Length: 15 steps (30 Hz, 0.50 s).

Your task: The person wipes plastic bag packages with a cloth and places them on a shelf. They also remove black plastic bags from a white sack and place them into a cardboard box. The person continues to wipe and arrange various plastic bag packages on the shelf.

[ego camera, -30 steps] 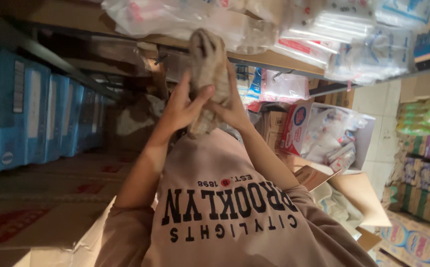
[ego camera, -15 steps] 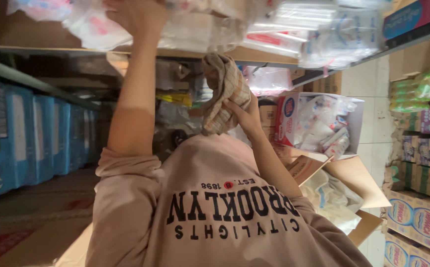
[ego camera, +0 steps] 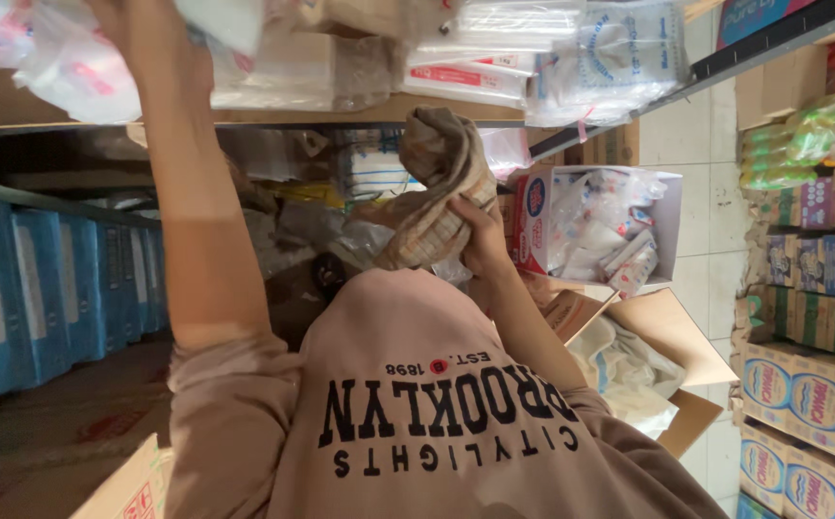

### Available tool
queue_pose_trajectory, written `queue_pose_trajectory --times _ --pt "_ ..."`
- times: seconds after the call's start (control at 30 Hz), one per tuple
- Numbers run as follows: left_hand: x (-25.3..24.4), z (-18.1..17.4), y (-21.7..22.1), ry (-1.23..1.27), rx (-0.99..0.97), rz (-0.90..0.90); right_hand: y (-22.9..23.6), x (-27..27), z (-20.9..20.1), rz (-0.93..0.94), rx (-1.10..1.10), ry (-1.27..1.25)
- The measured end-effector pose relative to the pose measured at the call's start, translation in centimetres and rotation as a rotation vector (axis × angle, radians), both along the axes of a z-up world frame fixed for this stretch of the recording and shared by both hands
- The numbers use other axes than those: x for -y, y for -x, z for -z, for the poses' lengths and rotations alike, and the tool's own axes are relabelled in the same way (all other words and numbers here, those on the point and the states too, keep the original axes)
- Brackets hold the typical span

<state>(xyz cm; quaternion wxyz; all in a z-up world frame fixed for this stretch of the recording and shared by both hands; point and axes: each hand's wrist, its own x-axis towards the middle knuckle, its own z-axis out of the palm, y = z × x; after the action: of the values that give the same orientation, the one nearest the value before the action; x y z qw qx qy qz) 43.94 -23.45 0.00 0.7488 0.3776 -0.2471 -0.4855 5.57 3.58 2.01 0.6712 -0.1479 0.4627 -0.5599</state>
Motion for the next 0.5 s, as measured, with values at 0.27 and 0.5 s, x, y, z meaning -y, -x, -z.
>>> queue_pose_trajectory --times 0.27,0.5 --pt "-13.4 -14.2 12.3 -0.072 0.040 0.393 1.8 -0.6 3.9 0.013 0.474 0.080" --pt "-12.5 -14.3 22.5 0.148 0.054 0.758 4.0 -0.6 3.1 0.186 0.446 0.018"
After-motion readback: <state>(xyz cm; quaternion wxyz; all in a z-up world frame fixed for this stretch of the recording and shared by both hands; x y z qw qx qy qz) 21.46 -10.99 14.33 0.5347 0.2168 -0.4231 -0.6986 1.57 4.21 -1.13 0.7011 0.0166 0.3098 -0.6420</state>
